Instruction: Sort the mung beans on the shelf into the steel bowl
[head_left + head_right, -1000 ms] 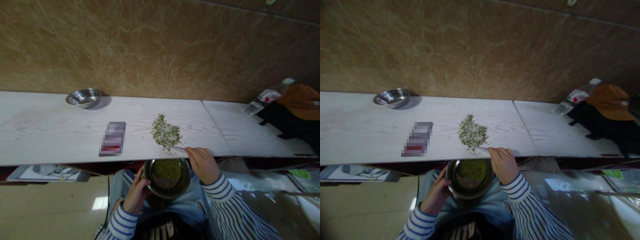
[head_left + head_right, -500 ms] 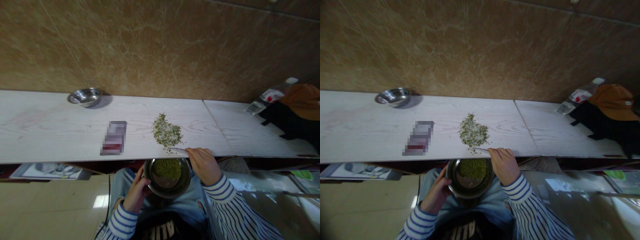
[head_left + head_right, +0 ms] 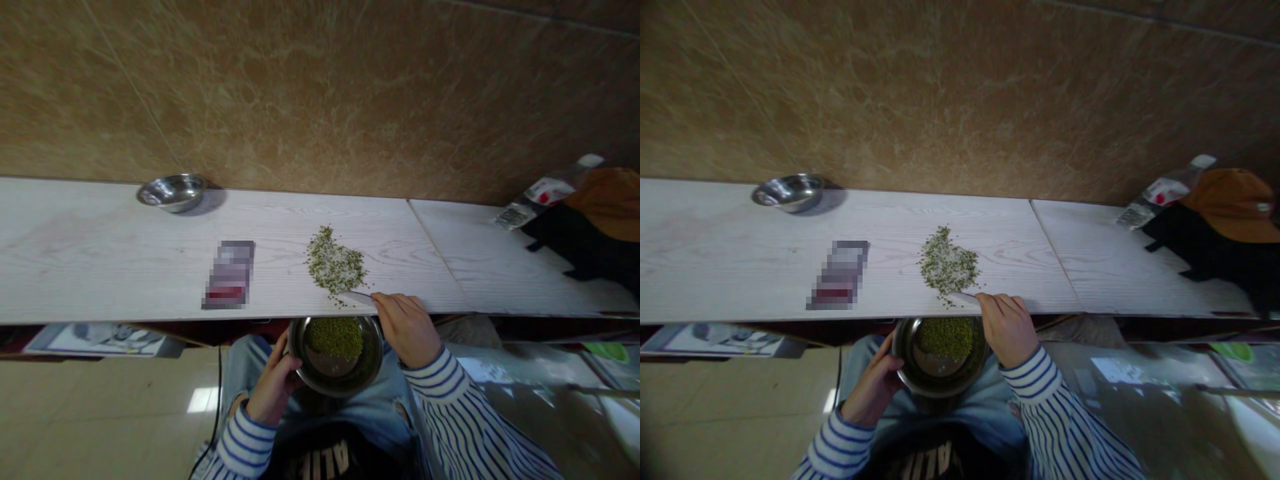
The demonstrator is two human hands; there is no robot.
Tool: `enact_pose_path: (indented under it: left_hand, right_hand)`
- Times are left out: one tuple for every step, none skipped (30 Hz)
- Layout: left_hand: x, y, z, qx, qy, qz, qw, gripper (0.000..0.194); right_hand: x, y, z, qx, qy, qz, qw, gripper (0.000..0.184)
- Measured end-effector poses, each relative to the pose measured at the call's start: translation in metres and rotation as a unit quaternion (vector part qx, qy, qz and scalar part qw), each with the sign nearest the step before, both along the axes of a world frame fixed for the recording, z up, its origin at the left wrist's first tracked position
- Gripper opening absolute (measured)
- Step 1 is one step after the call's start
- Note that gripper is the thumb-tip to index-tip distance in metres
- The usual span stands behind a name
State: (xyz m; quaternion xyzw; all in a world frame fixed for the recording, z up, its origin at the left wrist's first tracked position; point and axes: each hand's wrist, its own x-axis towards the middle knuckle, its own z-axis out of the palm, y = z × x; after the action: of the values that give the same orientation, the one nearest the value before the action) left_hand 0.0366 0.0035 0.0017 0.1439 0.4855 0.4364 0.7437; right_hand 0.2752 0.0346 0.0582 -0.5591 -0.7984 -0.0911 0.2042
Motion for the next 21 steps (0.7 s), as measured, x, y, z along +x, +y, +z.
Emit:
enact_pose_path:
  left_hand:
    - [0.0000,0.0002,0.0007,-0.003,0.003,0.000,1.000,0.063]
    - [-0.0002,0.0003,0.0011,-0.003,0.006,0.002,1.000,0.064]
    - [-0.0005,0.0005,0.0012,-0.004,0.009,0.002,1.000,0.064]
    - [-0.0009,0.0006,0.0009,-0.003,0.012,0.002,1.000,0.065]
    - [-0.0015,0.0008,0.0001,0.000,0.013,0.003,1.000,0.065]
    - [-0.0022,0.0009,-0.0009,0.002,0.011,0.002,1.000,0.065]
    - [-0.0030,0.0010,-0.0021,0.003,0.010,0.001,1.000,0.065]
    - [-0.0038,0.0010,-0.0032,0.005,0.007,0.001,1.000,0.064]
    - [-0.0044,0.0011,-0.0041,0.007,0.004,-0.001,1.000,0.064]
    - [-0.0049,0.0011,-0.0045,0.008,0.002,-0.003,1.000,0.064]
    - [-0.0052,0.0011,-0.0045,0.008,0.003,-0.003,1.000,0.064]
    - [-0.0054,0.0011,-0.0040,0.008,0.005,-0.003,1.000,0.064]
    - [-0.0054,0.0012,-0.0032,0.007,0.007,0.000,1.000,0.064]
    - [-0.0053,0.0013,-0.0022,0.006,0.009,0.003,1.000,0.065]
    - [-0.0052,0.0014,-0.0013,0.005,0.011,0.006,1.000,0.066]
    - [-0.0051,0.0016,-0.0006,0.003,0.012,0.007,1.000,0.066]
    - [-0.0053,0.0018,-0.0003,0.002,0.013,0.007,1.000,0.066]
    - [-0.0055,0.0019,-0.0003,0.001,0.013,0.004,1.000,0.067]
    - [-0.0060,0.0020,-0.0006,0.000,0.013,0.000,1.000,0.067]
    - [-0.0065,0.0021,-0.0011,0.000,0.012,-0.003,1.000,0.067]
    - [-0.0070,0.0021,-0.0018,-0.002,0.011,-0.004,1.000,0.067]
  right_hand:
    - [0.0006,0.0008,-0.0003,0.002,0.000,-0.002,1.000,0.020]
    - [0.0010,0.0014,-0.0006,0.002,0.000,-0.004,1.000,0.020]
    - [0.0012,0.0017,-0.0009,0.001,-0.001,-0.004,1.000,0.020]
    - [0.0010,0.0018,-0.0011,0.000,-0.001,-0.004,1.000,0.020]
    - [0.0004,0.0018,-0.0012,-0.001,0.000,-0.003,1.000,0.021]
    - [-0.0005,0.0017,-0.0011,-0.002,0.002,-0.003,1.000,0.021]
    - [-0.0016,0.0016,-0.0009,-0.003,0.004,-0.002,1.000,0.021]
    - [-0.0027,0.0014,-0.0005,-0.004,0.005,-0.001,1.000,0.021]
    - [-0.0038,0.0012,-0.0001,-0.006,0.006,0.000,1.000,0.021]
    - [-0.0046,0.0009,0.0004,-0.008,0.006,0.002,1.000,0.021]
    - [-0.0052,0.0007,0.0007,-0.009,0.007,0.004,1.000,0.021]
    - [-0.0054,0.0005,0.0009,-0.008,0.008,0.005,1.000,0.021]
    - [-0.0054,0.0004,0.0009,-0.007,0.010,0.005,1.000,0.022]
    - [-0.0051,0.0003,0.0007,-0.005,0.013,0.005,1.000,0.022]
    - [-0.0048,0.0004,0.0003,-0.002,0.016,0.004,1.000,0.022]
    - [-0.0045,0.0005,-0.0001,-0.001,0.017,0.005,1.000,0.022]
    - [-0.0043,0.0007,-0.0006,-0.001,0.018,0.007,1.000,0.022]
    - [-0.0043,0.0010,-0.0011,-0.002,0.018,0.008,1.000,0.022]
    - [-0.0045,0.0013,-0.0014,-0.002,0.019,0.010,1.000,0.021]
    - [-0.0048,0.0016,-0.0016,-0.002,0.021,0.011,1.000,0.021]
    - [-0.0053,0.0019,-0.0017,-0.002,0.021,0.011,1.000,0.021]
